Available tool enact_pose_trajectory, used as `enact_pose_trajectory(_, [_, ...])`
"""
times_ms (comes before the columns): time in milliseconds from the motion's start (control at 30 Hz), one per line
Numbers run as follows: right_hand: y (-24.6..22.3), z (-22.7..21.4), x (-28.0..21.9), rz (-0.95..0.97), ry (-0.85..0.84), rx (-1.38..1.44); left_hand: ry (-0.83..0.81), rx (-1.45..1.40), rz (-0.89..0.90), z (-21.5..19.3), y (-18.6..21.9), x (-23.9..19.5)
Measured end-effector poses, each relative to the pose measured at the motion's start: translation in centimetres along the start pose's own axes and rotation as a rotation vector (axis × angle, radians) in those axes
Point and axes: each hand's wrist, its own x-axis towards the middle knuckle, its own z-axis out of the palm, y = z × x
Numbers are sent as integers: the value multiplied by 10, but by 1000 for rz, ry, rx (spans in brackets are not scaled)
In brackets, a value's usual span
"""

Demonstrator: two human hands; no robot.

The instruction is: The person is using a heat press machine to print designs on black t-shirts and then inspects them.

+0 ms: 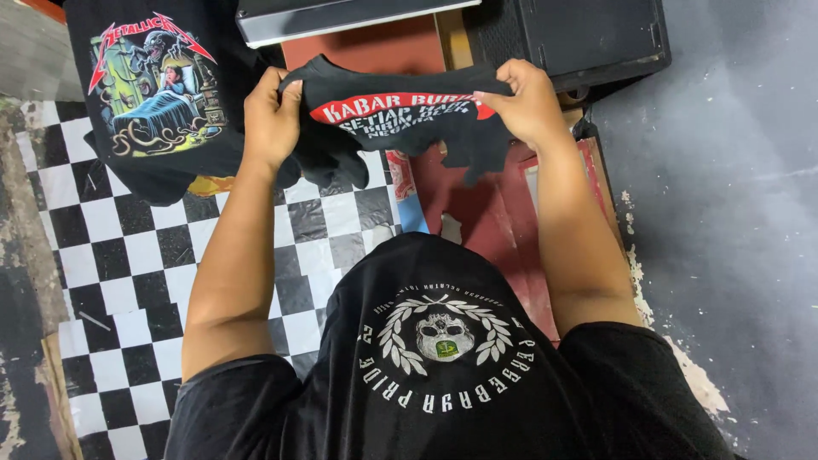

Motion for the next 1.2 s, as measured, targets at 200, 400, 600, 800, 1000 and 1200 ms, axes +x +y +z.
enact_pose_trajectory(200, [-23, -1, -3, 157, -36, 204, 56, 69, 92, -13, -9, 9])
enact_pose_trajectory(400, [-25, 8, -5, 124, -79, 285, 88, 110, 136, -29, -14, 8])
enact_pose_trajectory(600, [-44, 20, -10, 135, 101, -175, 114, 123, 134, -42, -15, 4])
enact_pose_trajectory(800, [-31, 18, -15, -65, 143, -154, 122, 214, 203, -51, -20, 5])
enact_pose_trajectory(1000, [-33, 8, -25, 115, 186, -227, 71, 165, 105, -37, -5, 3])
enact_pose_trajectory(1200, [-1, -35, -29, 70, 255, -22, -21, 176, 34, -12, 28, -2])
